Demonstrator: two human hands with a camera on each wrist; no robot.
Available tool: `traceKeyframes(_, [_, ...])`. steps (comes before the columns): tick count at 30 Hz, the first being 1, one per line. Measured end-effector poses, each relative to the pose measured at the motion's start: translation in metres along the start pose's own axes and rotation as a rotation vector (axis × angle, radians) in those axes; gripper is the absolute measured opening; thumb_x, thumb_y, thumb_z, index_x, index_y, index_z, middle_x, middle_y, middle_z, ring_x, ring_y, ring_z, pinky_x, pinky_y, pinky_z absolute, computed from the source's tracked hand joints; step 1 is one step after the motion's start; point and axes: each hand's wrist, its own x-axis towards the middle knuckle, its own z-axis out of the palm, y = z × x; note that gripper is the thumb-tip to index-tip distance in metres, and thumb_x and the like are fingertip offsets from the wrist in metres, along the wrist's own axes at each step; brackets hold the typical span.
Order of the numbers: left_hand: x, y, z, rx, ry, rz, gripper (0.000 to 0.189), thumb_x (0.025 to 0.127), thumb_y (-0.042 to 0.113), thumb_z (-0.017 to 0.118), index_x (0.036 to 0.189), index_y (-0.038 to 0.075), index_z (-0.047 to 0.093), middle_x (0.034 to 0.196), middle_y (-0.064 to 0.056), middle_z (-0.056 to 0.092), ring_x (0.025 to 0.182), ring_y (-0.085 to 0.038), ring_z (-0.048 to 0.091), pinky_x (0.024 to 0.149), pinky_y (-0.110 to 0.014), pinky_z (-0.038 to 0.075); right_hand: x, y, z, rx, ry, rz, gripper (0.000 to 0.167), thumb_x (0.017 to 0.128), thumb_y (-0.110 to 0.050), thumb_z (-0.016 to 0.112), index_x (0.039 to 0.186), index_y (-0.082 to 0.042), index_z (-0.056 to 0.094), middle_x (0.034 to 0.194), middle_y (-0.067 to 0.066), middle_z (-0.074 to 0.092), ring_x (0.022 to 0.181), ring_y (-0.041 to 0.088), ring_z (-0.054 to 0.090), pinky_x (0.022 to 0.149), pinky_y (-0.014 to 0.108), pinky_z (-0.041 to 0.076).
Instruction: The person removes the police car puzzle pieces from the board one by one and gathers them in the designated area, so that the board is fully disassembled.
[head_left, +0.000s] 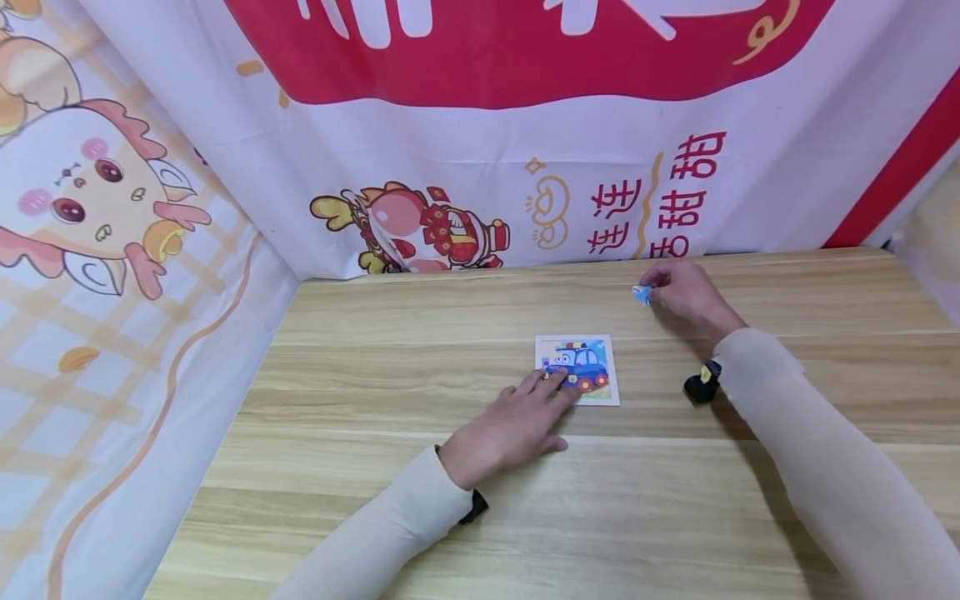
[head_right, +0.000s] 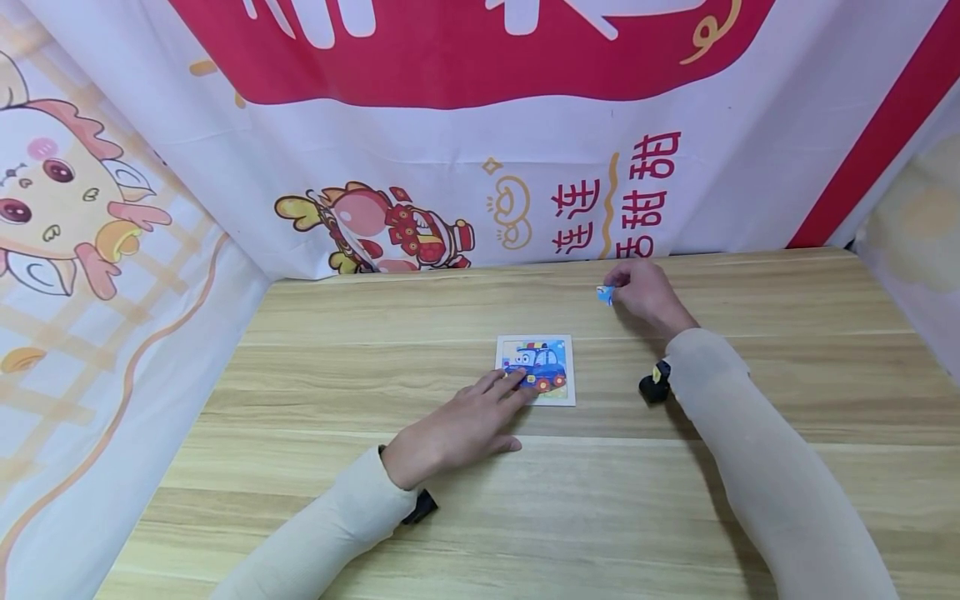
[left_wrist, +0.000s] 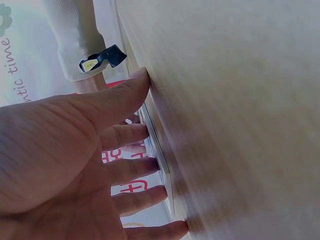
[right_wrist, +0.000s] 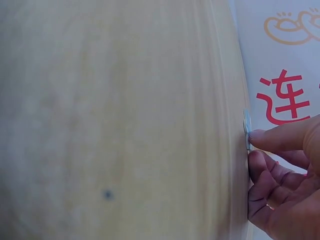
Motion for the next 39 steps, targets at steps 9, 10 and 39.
traceKeyframes(9, [0.000, 0.000, 0.000, -0.001, -0.001, -0.003, 0.071, 0.104, 0.044, 0.061, 0.166, 0.023, 0.033, 0.176, -0.007, 0.020, 0.162, -0.035, 0.020, 0.124, -0.059, 0.034, 0.000, -0.001, 0.001, -0.008, 0.001, 0.002, 0.027, 0.102, 0.003, 0.058, 0.128, 0.004, 0.067, 0.128, 0.025, 0.057, 0.114, 0.039, 0.051, 0.103, 0.055, 0.048])
traceKeyframes(10, [0.000, 0.000, 0.000, -0.003, -0.001, -0.004, 0.071, 0.104, 0.044, 0.061, 0.166, 0.023, 0.033, 0.176, -0.007, 0.020, 0.162, -0.035, 0.020, 0.124, -0.059, 0.034, 0.000, -0.001, 0.001, -0.012, 0.000, -0.001, 0.027, 0.102, 0.003, 0.058, 0.128, 0.005, 0.067, 0.127, 0.026, 0.058, 0.113, 0.039, 0.051, 0.103, 0.055, 0.048])
traceKeyframes(39, [0.002, 0.000, 0.000, -0.018, -0.008, -0.016, 0.072, 0.103, 0.043, 0.063, 0.166, 0.025, 0.032, 0.176, -0.007, 0.019, 0.162, -0.035, 0.019, 0.124, -0.060, 0.034, -0.011, -0.016, 0.005, -0.008, 0.004, -0.091, 0.027, 0.101, -0.003, 0.061, 0.127, 0.000, 0.068, 0.121, 0.022, 0.064, 0.110, 0.033, 0.058, 0.089, 0.043, 0.052])
